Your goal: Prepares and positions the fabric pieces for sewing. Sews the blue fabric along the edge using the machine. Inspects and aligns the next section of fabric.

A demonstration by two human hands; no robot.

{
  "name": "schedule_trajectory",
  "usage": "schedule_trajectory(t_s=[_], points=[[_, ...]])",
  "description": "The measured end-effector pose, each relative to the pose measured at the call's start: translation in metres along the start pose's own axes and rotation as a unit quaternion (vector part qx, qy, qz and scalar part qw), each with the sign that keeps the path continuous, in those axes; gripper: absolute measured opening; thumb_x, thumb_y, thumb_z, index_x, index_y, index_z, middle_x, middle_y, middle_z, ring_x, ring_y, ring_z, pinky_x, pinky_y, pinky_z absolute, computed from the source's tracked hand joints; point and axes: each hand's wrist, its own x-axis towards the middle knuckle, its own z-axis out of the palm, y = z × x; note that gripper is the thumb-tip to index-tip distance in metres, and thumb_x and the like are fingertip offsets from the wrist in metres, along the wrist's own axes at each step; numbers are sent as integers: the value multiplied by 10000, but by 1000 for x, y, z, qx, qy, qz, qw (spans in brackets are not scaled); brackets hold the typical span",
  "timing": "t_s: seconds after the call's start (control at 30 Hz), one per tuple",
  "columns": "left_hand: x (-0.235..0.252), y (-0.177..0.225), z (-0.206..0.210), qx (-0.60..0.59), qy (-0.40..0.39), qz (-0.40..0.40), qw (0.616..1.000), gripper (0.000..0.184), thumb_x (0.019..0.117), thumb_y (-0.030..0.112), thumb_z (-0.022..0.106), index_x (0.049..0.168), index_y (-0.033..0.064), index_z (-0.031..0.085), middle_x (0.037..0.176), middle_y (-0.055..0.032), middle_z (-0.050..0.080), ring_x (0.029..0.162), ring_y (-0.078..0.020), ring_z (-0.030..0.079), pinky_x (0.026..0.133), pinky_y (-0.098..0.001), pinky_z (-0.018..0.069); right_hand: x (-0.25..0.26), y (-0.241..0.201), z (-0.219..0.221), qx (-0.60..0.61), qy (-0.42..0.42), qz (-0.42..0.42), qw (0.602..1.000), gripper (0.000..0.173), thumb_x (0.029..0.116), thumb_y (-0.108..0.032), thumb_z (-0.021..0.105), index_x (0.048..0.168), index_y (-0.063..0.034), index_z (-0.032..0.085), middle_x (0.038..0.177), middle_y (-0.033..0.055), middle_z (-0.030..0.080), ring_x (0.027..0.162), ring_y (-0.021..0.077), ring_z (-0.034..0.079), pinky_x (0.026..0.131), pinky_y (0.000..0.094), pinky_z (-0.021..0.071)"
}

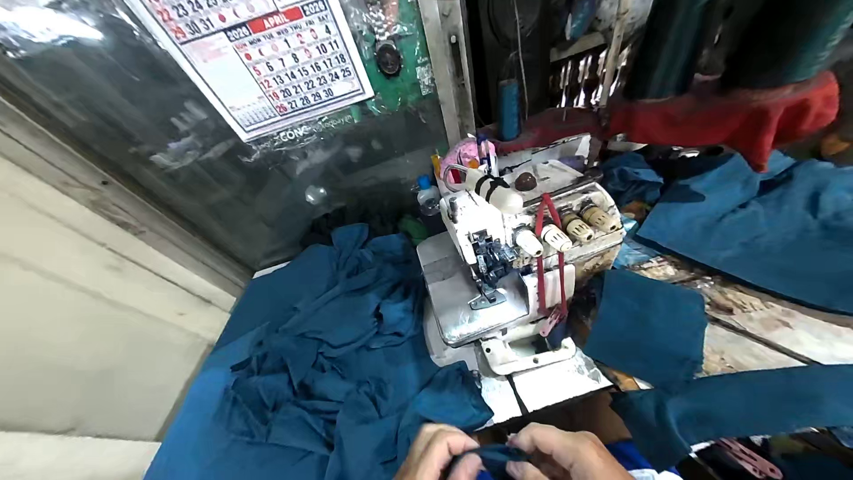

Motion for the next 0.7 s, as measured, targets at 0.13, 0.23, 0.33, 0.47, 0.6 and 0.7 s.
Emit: schedule_trajectory(t_s=[0.13,0.23,0.33,0.47,0.6,0.7], points=[[56,9,-23,177,98,97,974,153,1006,215,652,1068,139,769,1113,-21,694,986,-78,679,818,-234,601,41,-11,10,-30,3,16,999,182,1022,-245,621,1035,-103,734,829,-7,748,669,108,728,617,333,653],[92,-30,-13,287,68,118,948,140,983,281,663,1024,217,781,1091,25,686,964,-37,669,809,-208,585,59,13,17,-156,49,39,986,226,964,-361,645,942,-167,760,793,-48,740,705,70,711,680,343,619],[104,-43,-6,293,4,130,947,181,1011,246,622,1109,202,767,1211,1,704,1092,-62,676,920,-226,575,60,18,17,-194,55,43,979,249,958,-390,633,937,-179,765,780,-42,723,711,85,690,673,362,588],[110,-45,-7,349,-36,112,930,227,1018,268,593,1155,192,759,1114,-51,708,984,-135,698,875,-291,591,62,15,18,-221,59,30,973,222,940,-350,649,954,-167,774,885,8,677,844,140,660,760,358,568],[104,-40,-11,338,-19,116,934,203,1039,289,557,1049,183,729,1038,-46,632,876,-112,658,760,-254,585,60,15,24,-207,99,17,973,190,902,-343,708,981,-190,789,1068,28,663,924,115,660,769,310,582],[96,-35,-13,316,9,136,939,213,1052,273,535,1071,159,713,1061,-12,655,938,-80,659,799,-230,579,63,18,31,-192,130,-10,973,200,905,-366,713,957,-186,783,1163,28,670,924,86,667,761,277,591]])
